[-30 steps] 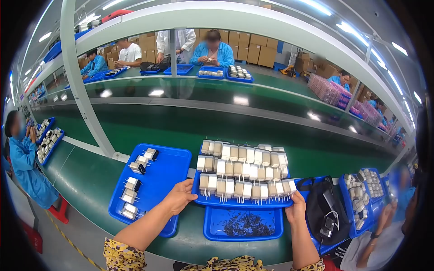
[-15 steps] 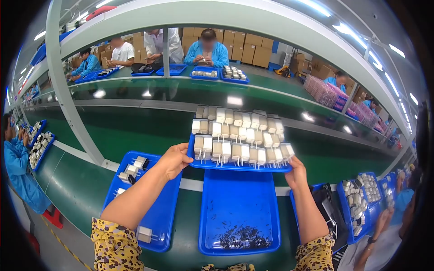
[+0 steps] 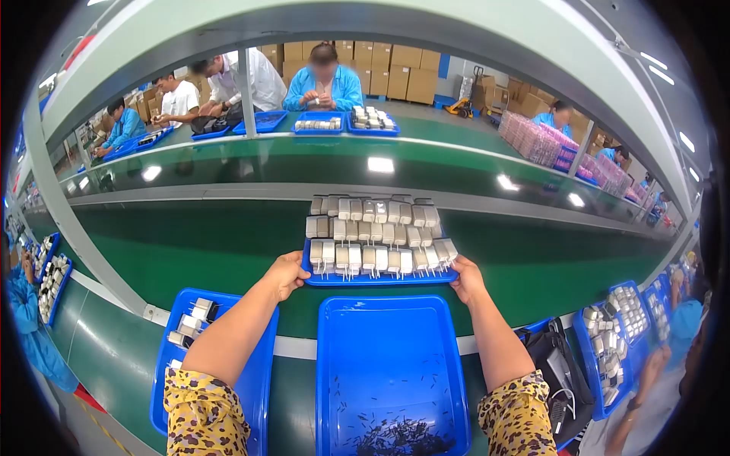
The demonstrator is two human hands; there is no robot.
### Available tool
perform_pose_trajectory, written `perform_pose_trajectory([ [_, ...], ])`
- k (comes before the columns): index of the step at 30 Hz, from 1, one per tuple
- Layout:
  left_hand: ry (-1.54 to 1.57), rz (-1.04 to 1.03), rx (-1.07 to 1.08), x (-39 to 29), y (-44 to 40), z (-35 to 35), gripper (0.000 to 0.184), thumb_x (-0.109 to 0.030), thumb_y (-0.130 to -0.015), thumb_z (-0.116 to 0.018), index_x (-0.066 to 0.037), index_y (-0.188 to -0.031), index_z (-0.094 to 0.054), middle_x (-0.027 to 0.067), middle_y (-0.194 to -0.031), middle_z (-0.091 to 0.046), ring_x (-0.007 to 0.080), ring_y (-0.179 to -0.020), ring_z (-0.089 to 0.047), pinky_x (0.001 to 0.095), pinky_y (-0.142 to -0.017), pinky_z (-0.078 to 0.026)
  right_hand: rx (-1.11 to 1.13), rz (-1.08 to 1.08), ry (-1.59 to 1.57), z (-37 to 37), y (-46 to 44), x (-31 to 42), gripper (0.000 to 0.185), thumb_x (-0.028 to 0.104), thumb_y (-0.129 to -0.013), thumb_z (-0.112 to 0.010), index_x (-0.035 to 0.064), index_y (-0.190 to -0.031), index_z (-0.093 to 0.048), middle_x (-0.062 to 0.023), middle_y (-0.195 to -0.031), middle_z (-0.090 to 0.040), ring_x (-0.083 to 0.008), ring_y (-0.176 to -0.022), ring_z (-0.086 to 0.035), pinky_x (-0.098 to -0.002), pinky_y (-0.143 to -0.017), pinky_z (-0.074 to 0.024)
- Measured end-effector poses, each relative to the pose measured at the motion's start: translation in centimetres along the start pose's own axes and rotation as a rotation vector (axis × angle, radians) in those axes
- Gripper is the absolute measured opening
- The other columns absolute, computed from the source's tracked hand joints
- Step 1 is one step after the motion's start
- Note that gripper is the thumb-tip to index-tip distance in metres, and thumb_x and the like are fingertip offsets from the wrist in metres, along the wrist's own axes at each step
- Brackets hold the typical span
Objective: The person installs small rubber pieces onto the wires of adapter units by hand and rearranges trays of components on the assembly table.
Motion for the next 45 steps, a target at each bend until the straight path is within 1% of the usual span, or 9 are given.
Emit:
perform_pose_trajectory([
  [7, -0.093, 0.007, 0.019, 1.1, -2.2, -0.9, 0.052, 0.015, -0.080, -0.054, -0.006, -0.128, -0.057, 0.0035, -0.107, -0.066, 0.0110, -0.071, -0.053, 0.0237, -0.056, -0.040, -0.208, -0.066, 0.266, 0.1, -0.3, 0.9, 0.026, 0.012, -0.089, -0.054, 0.0104, -0.113, -0.066, 0.0025, -0.073, -0.057, -0.0068, -0.048, -0.034, -0.0240, -0.038, -0.0183],
  [13, -0.085, -0.122, -0.221, 2.8, 0.2, -4.3, 0.059, 0.010, -0.079, -0.064, 0.002, -0.135, -0.049, 0.0147, -0.126, -0.061, 0.0224, -0.106, -0.061, 0.0340, -0.088, -0.051, -0.455, 0.039, 0.207, 3.5, -0.2, -0.4, 0.018, 0.021, -0.093, -0.058, 0.0116, -0.103, -0.070, 0.0013, -0.081, -0.064, -0.0085, -0.064, -0.052, -0.0223, -0.052, -0.0377],
  [19, -1.249, -0.664, -0.068, -3.0, 13.0, 1.4, 0.052, -0.025, -0.085, -0.068, -0.006, -0.131, -0.054, 0.0178, -0.139, -0.050, 0.0371, -0.133, -0.041, 0.0440, -0.109, -0.037, -0.612, -0.012, 0.116, 7.0, 4.6, 0.1, 0.022, 0.020, -0.092, -0.061, 0.0080, -0.109, -0.063, -0.0025, -0.102, -0.061, -0.0129, -0.080, -0.058, -0.0268, -0.066, -0.0501],
  [24, -1.635, -0.242, -0.319, 0.1, 20.5, 11.5, 0.067, -0.055, -0.078, -0.068, -0.029, -0.138, -0.052, 0.0106, -0.155, -0.033, 0.0418, -0.139, -0.030, 0.0611, -0.111, -0.026, -0.365, -0.011, 0.488, 2.4, 11.5, -0.7, 0.026, 0.027, -0.092, -0.063, 0.0054, -0.106, -0.063, -0.0012, -0.096, -0.062, -0.0114, -0.082, -0.055, -0.0285, -0.074, -0.0458],
  [30, -1.515, -0.330, -0.224, 2.4, 25.2, 13.1, 0.032, -0.024, -0.077, -0.077, -0.017, -0.106, -0.066, 0.0057, -0.126, -0.052, 0.0325, -0.112, -0.051, 0.0446, -0.098, -0.044, -0.182, 0.281, 0.883, 1.9, 13.4, -2.6, 0.023, 0.021, -0.093, -0.062, 0.0010, -0.104, -0.066, -0.0066, -0.092, -0.064, -0.0168, -0.080, -0.059, -0.0305, -0.075, -0.0472],
  [35, -1.475, -0.396, 0.002, 3.1, 29.0, 13.8, 0.031, -0.014, -0.076, -0.076, -0.014, -0.105, -0.064, 0.0065, -0.123, -0.054, 0.0320, -0.107, -0.053, 0.0412, -0.095, -0.043, -0.229, 0.477, 1.135, -1.3, 15.8, -1.3, 0.022, 0.010, -0.087, -0.064, 0.0020, -0.107, -0.064, -0.0125, -0.099, -0.063, -0.0252, -0.087, -0.061, -0.0366, -0.083, -0.0483],
  [37, -1.305, -0.410, 0.025, 3.1, 30.2, 13.4, 0.038, -0.016, -0.073, -0.078, -0.014, -0.107, -0.062, 0.0052, -0.122, -0.055, 0.0312, -0.106, -0.054, 0.0436, -0.094, -0.044, -0.326, 0.974, 1.418, -5.6, 18.4, 0.0, 0.032, 0.001, -0.078, -0.063, 0.0024, -0.111, -0.063, -0.0154, -0.105, -0.061, -0.0341, -0.101, -0.058, -0.0428, -0.092, -0.0456],
  [42, -1.454, -0.409, -0.235, 5.2, 30.2, 11.3, 0.082, -0.037, -0.074, -0.078, -0.021, -0.146, -0.041, 0.0169, -0.150, -0.036, 0.0390, -0.131, -0.040, 0.0472, -0.107, -0.038, 0.630, 1.110, 1.227, -20.1, 27.1, 0.9, 0.049, 0.000, -0.064, -0.066, 0.0079, -0.113, -0.066, -0.0124, -0.115, -0.063, -0.0337, -0.109, -0.059, -0.0457, -0.093, -0.0478],
  [45, -1.373, -0.498, -0.028, 5.8, 29.9, 10.3, 0.066, -0.027, -0.074, -0.078, -0.015, -0.134, -0.053, 0.0144, -0.125, -0.054, 0.0357, -0.117, -0.052, 0.0450, -0.099, -0.044, 1.112, 1.198, 1.260, -23.1, 29.6, -4.1, 0.051, 0.006, -0.069, -0.067, 0.0134, -0.119, -0.064, -0.0101, -0.127, -0.058, -0.0293, -0.129, -0.047, -0.0512, -0.109, -0.0342],
])
Point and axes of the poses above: each hand's wrist, its own y-axis away from the middle knuckle, its own z-axis out of the back of the hand, x = y × z, the point moved 1 cm from there along -y, towards the middle knuckle
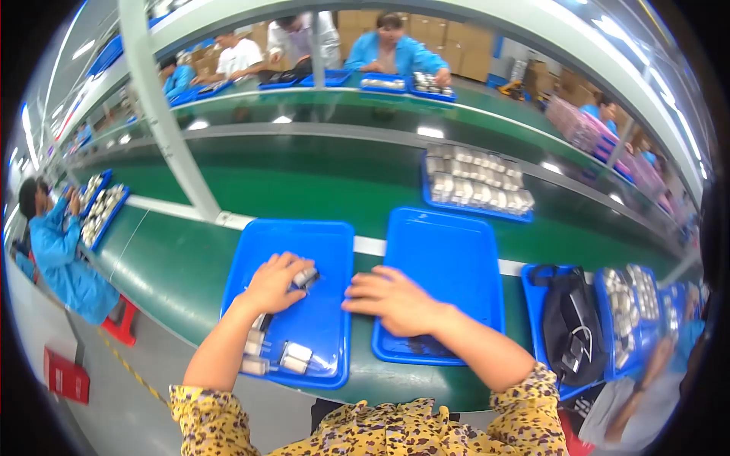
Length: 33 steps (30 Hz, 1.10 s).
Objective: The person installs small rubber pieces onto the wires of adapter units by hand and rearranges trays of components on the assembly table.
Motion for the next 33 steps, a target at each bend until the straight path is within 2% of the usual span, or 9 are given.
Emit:
perform_pose_trajectory([
  [4, 0.275, -0.213, 0.193, -4.0, 0.6, 0.4, 0.057, -0.020, -0.074, -0.077, -0.012, -0.128, -0.057, 0.0127, -0.117, -0.059, 0.0321, -0.111, -0.057, 0.0413, -0.096, -0.046, 0.139, -0.055, -0.174, -0.8, 0.2, 0.2, 0.049, 0.018, -0.079, -0.071, 0.0149, -0.127, -0.059, -0.0075, -0.134, -0.053, -0.0270, -0.133, -0.044, -0.0527, -0.115, -0.0250],
  [8, 0.114, -0.272, 0.249, -5.6, 1.3, 0.6, 0.058, -0.022, -0.076, -0.077, -0.015, -0.130, -0.057, 0.0130, -0.125, -0.056, 0.0320, -0.115, -0.055, 0.0422, -0.098, -0.045, -0.054, -0.108, -0.152, 0.0, 2.4, -0.1, 0.046, 0.020, -0.081, -0.071, 0.0100, -0.124, -0.058, -0.0109, -0.128, -0.055, -0.0288, -0.125, -0.049, -0.0490, -0.109, -0.0339],
  [11, 0.042, -0.260, 0.214, -5.9, 1.9, 1.2, 0.058, -0.026, -0.077, -0.077, -0.016, -0.131, -0.058, 0.0156, -0.139, -0.044, 0.0369, -0.117, -0.051, 0.0467, -0.101, -0.041, -0.203, -0.329, -0.009, 1.9, 5.8, 0.9, 0.037, 0.027, -0.085, -0.069, 0.0038, -0.111, -0.058, -0.0125, -0.103, -0.056, -0.0312, -0.094, -0.058, -0.0408, -0.082, -0.0488],
  [16, -0.022, -0.281, 0.075, -8.9, 3.4, 3.2, 0.056, -0.026, -0.074, -0.079, -0.015, -0.126, -0.061, 0.0142, -0.137, -0.047, 0.0338, -0.117, -0.050, 0.0504, -0.105, -0.036, -0.072, -0.218, -0.037, 1.9, 11.2, 6.2, 0.032, 0.036, -0.084, -0.068, 0.0077, -0.084, -0.053, -0.0073, -0.078, -0.051, -0.0271, -0.073, -0.056, -0.0378, -0.068, -0.0439],
  [20, -0.025, -0.272, -0.129, -13.7, 6.6, 3.7, 0.040, -0.020, -0.071, -0.078, -0.012, -0.109, -0.067, 0.0095, -0.123, -0.058, 0.0321, -0.112, -0.055, 0.0527, -0.108, -0.034, -0.110, -0.158, -0.022, 1.2, 12.2, 9.0, 0.024, 0.027, -0.083, -0.071, 0.0098, -0.078, -0.055, -0.0039, -0.073, -0.047, -0.0201, -0.068, -0.053, -0.0332, -0.059, -0.0385],
  [23, 0.086, -0.227, -0.602, -14.7, 11.3, 0.7, 0.030, -0.018, -0.070, -0.077, -0.008, -0.097, -0.069, 0.0069, -0.098, -0.065, 0.0294, -0.095, -0.062, 0.0526, -0.100, -0.041, -0.081, -0.167, -0.142, 1.6, 12.4, 10.5, 0.019, 0.023, -0.083, -0.070, 0.0101, -0.079, -0.056, -0.0049, -0.074, -0.048, -0.0209, -0.071, -0.054, -0.0343, -0.064, -0.0410],
  [26, 0.036, -0.082, -0.782, -15.9, 16.1, -4.1, 0.027, -0.023, -0.073, -0.074, -0.008, -0.094, -0.069, 0.0069, -0.092, -0.064, 0.0268, -0.091, -0.059, 0.0496, -0.095, -0.041, -0.070, -0.199, -0.192, 2.3, 11.1, 8.8, 0.018, 0.024, -0.084, -0.069, 0.0093, -0.083, -0.058, -0.0076, -0.077, -0.052, -0.0242, -0.075, -0.057, -0.0370, -0.066, -0.0443],
  [30, -0.094, -0.033, -0.654, -16.5, 15.9, -8.3, 0.019, -0.025, -0.076, -0.070, -0.008, -0.084, -0.067, 0.0058, -0.082, -0.060, 0.0261, -0.084, -0.056, 0.0465, -0.092, -0.038, -0.253, -0.311, -0.246, 2.6, 6.0, 1.4, 0.017, 0.019, -0.083, -0.067, 0.0049, -0.092, -0.061, -0.0135, -0.091, -0.060, -0.0350, -0.089, -0.058, -0.0450, -0.078, -0.0482],
  [33, -0.111, 0.054, -0.677, -14.3, 17.3, -9.8, 0.020, -0.024, -0.075, -0.070, -0.010, -0.072, -0.056, 0.0075, -0.080, -0.054, 0.0281, -0.080, -0.052, 0.0457, -0.092, -0.035, -0.353, -0.438, -0.136, 0.0, 1.9, -5.2, 0.043, 0.022, -0.079, -0.070, 0.0016, -0.115, -0.058, -0.0202, -0.114, -0.057, -0.0395, -0.109, -0.053, -0.0460, -0.096, -0.0438],
])
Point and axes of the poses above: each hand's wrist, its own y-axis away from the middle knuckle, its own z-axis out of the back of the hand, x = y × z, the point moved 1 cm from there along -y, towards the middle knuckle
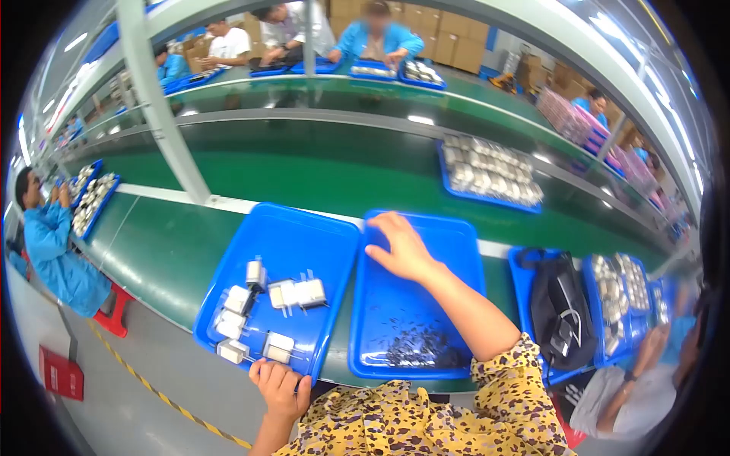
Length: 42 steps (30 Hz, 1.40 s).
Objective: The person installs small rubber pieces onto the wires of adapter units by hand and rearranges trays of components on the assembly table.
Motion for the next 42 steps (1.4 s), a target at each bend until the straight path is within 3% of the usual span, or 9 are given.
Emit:
perform_pose_trajectory([
  [5, -0.097, 0.209, -0.092, 4.1, 1.6, 2.3, 0.016, -0.015, -0.073, -0.066, -0.005, -0.083, -0.058, 0.0149, -0.098, -0.057, 0.0325, -0.099, -0.051, 0.0477, -0.099, -0.029, 0.057, -0.248, 0.232, -5.8, -3.6, -2.5, 0.046, 0.033, -0.084, -0.066, 0.0001, -0.117, -0.062, -0.0184, -0.128, -0.055, -0.0351, -0.134, -0.039, -0.0528, -0.112, -0.0236],
  [9, 0.019, 0.714, -0.378, 6.4, 2.7, 1.8, 0.067, 0.002, -0.071, -0.056, -0.001, -0.136, -0.041, 0.0218, -0.141, -0.037, 0.0384, -0.130, -0.037, 0.0498, -0.113, -0.018, 0.207, -0.160, 0.182, -5.6, -3.8, 0.8, 0.035, 0.032, -0.083, -0.067, 0.0019, -0.102, -0.070, -0.0127, -0.125, -0.059, -0.0320, -0.136, -0.038, -0.0611, -0.113, -0.0103],
  [13, 0.778, 1.014, -0.479, 8.7, 3.1, 0.6, 0.083, 0.005, -0.065, -0.042, -0.003, -0.147, -0.032, 0.0191, -0.152, -0.027, 0.0328, -0.142, -0.023, 0.0422, -0.118, -0.015, 0.109, -0.168, 0.051, -5.2, -3.4, 1.9, 0.023, 0.025, -0.084, -0.067, 0.0056, -0.095, -0.062, -0.0090, -0.112, -0.060, -0.0285, -0.125, -0.048, -0.0572, -0.113, -0.0132],
  [17, 0.380, 0.772, -0.364, 7.8, 0.1, 1.4, 0.083, 0.007, -0.061, -0.041, 0.001, -0.144, -0.036, 0.0172, -0.153, -0.028, 0.0319, -0.145, -0.019, 0.0407, -0.118, -0.015, -0.027, -0.179, 0.143, 0.1, -0.7, 3.0, 0.022, 0.021, -0.083, -0.067, 0.0066, -0.098, -0.059, -0.0097, -0.106, -0.061, -0.0287, -0.115, -0.053, -0.0547, -0.110, -0.0190],
  [23, 0.827, 0.674, -0.103, 8.1, -9.5, -3.3, 0.068, 0.002, -0.070, -0.044, 0.001, -0.138, -0.043, 0.0175, -0.128, -0.045, 0.0285, -0.124, -0.043, 0.0365, -0.110, -0.030, -0.304, -0.352, 0.193, 7.8, 7.2, 0.0, 0.020, 0.018, -0.081, -0.068, 0.0050, -0.093, -0.058, -0.0112, -0.099, -0.062, -0.0318, -0.101, -0.058, -0.0472, -0.103, -0.0300],
  [27, 0.841, 0.501, 0.113, 6.3, -14.5, -10.9, 0.063, 0.001, -0.073, -0.051, -0.002, -0.136, -0.045, 0.0213, -0.129, -0.052, 0.0325, -0.123, -0.049, 0.0380, -0.107, -0.036, -0.474, -0.477, 0.242, 10.1, 14.2, -5.0, 0.013, 0.008, -0.083, -0.067, -0.0007, -0.090, -0.061, -0.0147, -0.092, -0.063, -0.0287, -0.086, -0.061, -0.0355, -0.076, -0.0457],
  [35, 0.901, 0.520, 0.051, 2.6, -16.9, -15.2, 0.060, 0.003, -0.078, -0.052, 0.003, -0.137, -0.041, 0.0211, -0.132, -0.048, 0.0349, -0.123, -0.046, 0.0424, -0.107, -0.035, -0.443, -0.674, 0.384, 11.3, 17.4, -5.2, 0.022, 0.017, -0.083, -0.068, 0.0000, -0.095, -0.062, -0.0170, -0.092, -0.061, -0.0372, -0.087, -0.060, -0.0453, -0.075, -0.0461],
  [39, 0.448, -0.213, -0.054, -2.8, -16.3, -7.9, 0.044, 0.001, -0.072, -0.057, -0.001, -0.116, -0.057, 0.0191, -0.119, -0.055, 0.0358, -0.113, -0.051, 0.0438, -0.097, -0.040, -0.596, -0.356, 0.776, 11.9, 14.8, 0.2, 0.025, 0.015, -0.081, -0.070, 0.0025, -0.102, -0.062, -0.0141, -0.095, -0.061, -0.0325, -0.083, -0.058, -0.0431, -0.072, -0.0474],
  [42, 0.457, -0.557, 0.380, -3.2, -12.9, -8.0, 0.029, -0.002, -0.072, -0.065, -0.009, -0.100, -0.067, 0.0054, -0.088, -0.062, 0.0237, -0.077, -0.062, 0.0363, -0.070, -0.047, -0.384, -0.343, 0.191, 11.3, 13.5, 1.9, 0.033, 0.004, -0.079, -0.069, 0.0012, -0.111, -0.061, -0.0141, -0.101, -0.062, -0.0252, -0.090, -0.061, -0.0325, -0.074, -0.0497],
])
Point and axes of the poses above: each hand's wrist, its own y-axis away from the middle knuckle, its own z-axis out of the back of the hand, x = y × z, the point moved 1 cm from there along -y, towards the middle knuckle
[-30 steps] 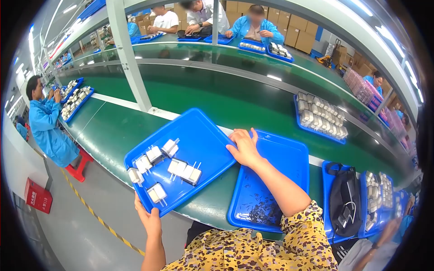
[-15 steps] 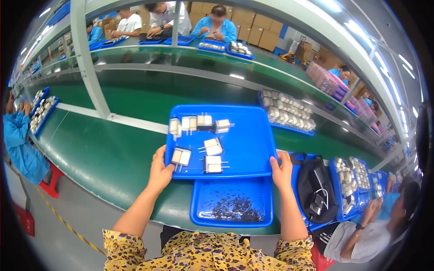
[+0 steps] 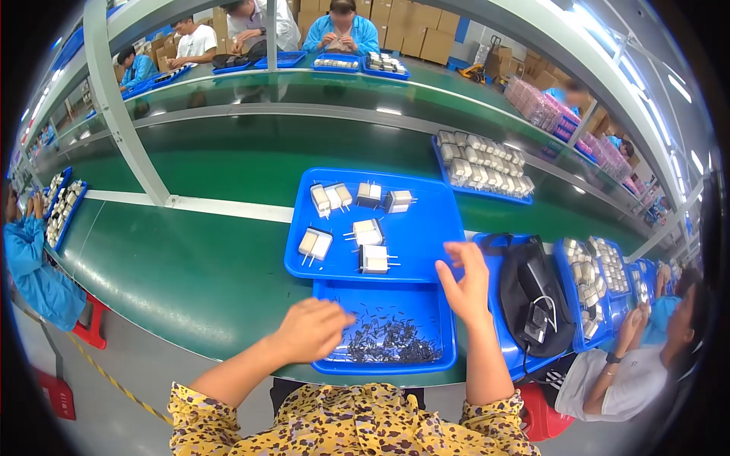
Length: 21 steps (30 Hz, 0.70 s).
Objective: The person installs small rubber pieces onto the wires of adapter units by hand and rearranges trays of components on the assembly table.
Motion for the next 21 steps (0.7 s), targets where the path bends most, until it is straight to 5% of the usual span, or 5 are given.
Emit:
perform_pose_trajectory([
  [9, 0.040, 0.064, 0.176, -0.2, 0.3, 0.6, 0.021, -0.009, -0.076, -0.068, -0.010, -0.098, -0.068, 0.0019, -0.080, -0.061, 0.0210, -0.075, -0.062, 0.0350, -0.071, -0.047, 0.366, 0.156, 0.109, -6.9, -9.5, -4.4, 0.074, 0.008, -0.079, -0.069, 0.0084, -0.146, -0.037, -0.0191, -0.142, -0.046, -0.0372, -0.137, -0.036, -0.0414, -0.115, -0.0304],
  [11, 0.040, 0.106, 0.187, 0.3, -0.1, 1.0, 0.022, -0.008, -0.075, -0.069, -0.010, -0.097, -0.068, 0.0020, -0.083, -0.063, 0.0219, -0.079, -0.062, 0.0354, -0.075, -0.047, 0.367, 0.132, 0.180, -7.8, -9.7, -3.8, 0.063, 0.008, -0.079, -0.069, 0.0066, -0.138, -0.046, -0.0175, -0.139, -0.049, -0.0355, -0.131, -0.044, -0.0421, -0.108, -0.0384],
  [15, -0.165, 0.330, -0.537, 3.4, -2.4, 2.8, 0.047, -0.011, -0.074, -0.070, -0.006, -0.118, -0.058, 0.0162, -0.121, -0.055, 0.0350, -0.113, -0.050, 0.0446, -0.095, -0.039, 0.221, -0.021, 0.243, -8.7, -10.5, -3.2, 0.036, 0.013, -0.081, -0.071, 0.0034, -0.115, -0.060, -0.0148, -0.112, -0.065, -0.0288, -0.095, -0.065, -0.0430, -0.080, -0.0520],
  [18, 0.132, 0.645, -0.668, 8.4, -2.7, 1.0, 0.060, -0.009, -0.082, -0.065, 0.001, -0.136, -0.042, 0.0217, -0.135, -0.047, 0.0391, -0.123, -0.045, 0.0459, -0.106, -0.035, 0.211, -0.411, -0.532, -10.9, -10.6, -1.8, 0.034, 0.021, -0.087, -0.068, -0.0003, -0.113, -0.062, -0.0121, -0.081, -0.068, -0.0205, -0.068, -0.065, -0.0354, -0.063, -0.0528],
  [21, 0.543, 0.748, -0.655, 10.3, -2.4, -1.5, 0.061, -0.009, -0.090, -0.058, 0.002, -0.144, -0.032, 0.0248, -0.141, -0.045, 0.0387, -0.131, -0.044, 0.0425, -0.110, -0.035, 0.211, -0.087, -0.102, -12.3, -10.0, 0.7, 0.054, 0.037, -0.087, -0.067, -0.0019, -0.123, -0.059, -0.0200, -0.115, -0.063, -0.0326, -0.105, -0.059, -0.0425, -0.093, -0.0465],
])
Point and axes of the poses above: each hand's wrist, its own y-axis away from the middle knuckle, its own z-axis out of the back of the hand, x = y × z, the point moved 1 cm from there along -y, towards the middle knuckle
